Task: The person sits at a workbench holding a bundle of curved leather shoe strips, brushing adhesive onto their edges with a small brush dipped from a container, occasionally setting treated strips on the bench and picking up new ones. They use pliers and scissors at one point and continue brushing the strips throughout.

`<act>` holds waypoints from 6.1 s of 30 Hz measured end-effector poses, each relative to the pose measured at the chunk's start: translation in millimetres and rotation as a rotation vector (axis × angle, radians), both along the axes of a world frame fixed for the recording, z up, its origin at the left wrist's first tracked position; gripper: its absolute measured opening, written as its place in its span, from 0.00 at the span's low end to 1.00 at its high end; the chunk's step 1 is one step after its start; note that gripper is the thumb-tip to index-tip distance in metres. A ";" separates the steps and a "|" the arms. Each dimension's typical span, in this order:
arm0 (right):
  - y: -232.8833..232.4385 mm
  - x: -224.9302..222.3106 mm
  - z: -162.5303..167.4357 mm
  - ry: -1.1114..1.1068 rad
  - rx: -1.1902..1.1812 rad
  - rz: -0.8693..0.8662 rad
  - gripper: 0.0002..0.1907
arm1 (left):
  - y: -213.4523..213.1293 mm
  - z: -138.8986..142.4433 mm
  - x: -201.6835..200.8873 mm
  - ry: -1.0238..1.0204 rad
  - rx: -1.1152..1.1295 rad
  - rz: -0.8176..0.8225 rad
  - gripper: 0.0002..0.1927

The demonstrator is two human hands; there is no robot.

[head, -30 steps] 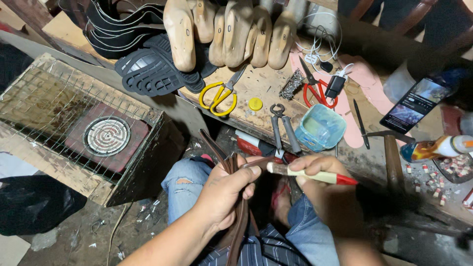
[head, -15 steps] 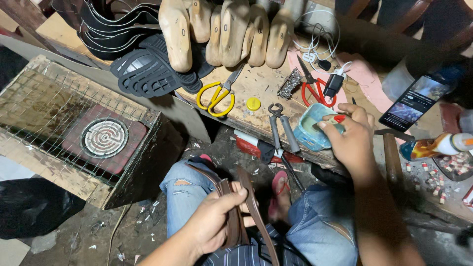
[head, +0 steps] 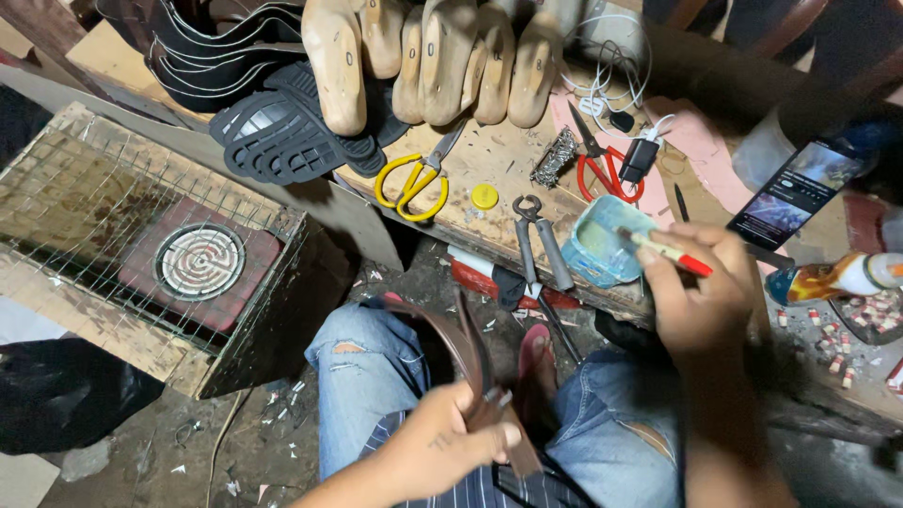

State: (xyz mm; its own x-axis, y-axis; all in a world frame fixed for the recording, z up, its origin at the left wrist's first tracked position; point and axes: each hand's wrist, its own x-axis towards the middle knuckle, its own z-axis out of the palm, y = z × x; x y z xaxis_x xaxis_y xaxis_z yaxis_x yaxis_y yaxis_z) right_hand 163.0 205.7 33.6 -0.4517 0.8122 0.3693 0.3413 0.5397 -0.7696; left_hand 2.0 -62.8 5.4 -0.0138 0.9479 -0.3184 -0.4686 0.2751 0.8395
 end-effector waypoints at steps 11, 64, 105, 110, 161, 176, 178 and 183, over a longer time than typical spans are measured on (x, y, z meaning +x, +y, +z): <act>-106.5 15.1 11.0 0.240 -0.170 0.414 0.09 | 51.9 23.1 -31.7 0.261 0.139 0.484 0.05; -65.4 -92.1 45.3 -0.083 -0.327 0.246 0.11 | 8.9 12.3 -76.3 0.101 -0.060 0.334 0.16; -78.2 -65.8 7.3 0.234 -0.819 0.488 0.11 | 0.8 16.1 -52.5 -0.238 -0.060 0.457 0.18; -83.6 -56.8 -14.3 0.191 -0.814 0.382 0.09 | 6.2 23.4 -41.1 -0.145 -0.095 0.357 0.22; -42.2 0.8 10.7 -0.058 -0.371 -0.033 0.14 | 34.3 32.7 -30.5 0.092 -0.074 0.488 0.11; -118.9 -4.4 -2.6 0.124 -0.132 0.332 0.20 | 50.0 43.2 -18.1 0.179 0.057 0.445 0.06; -115.5 4.5 4.2 0.059 -0.007 0.367 0.16 | 52.1 40.0 -26.9 0.199 0.022 0.504 0.06; -115.0 10.8 5.0 0.087 -0.158 0.507 0.13 | 49.6 37.2 -31.0 0.267 0.054 0.538 0.06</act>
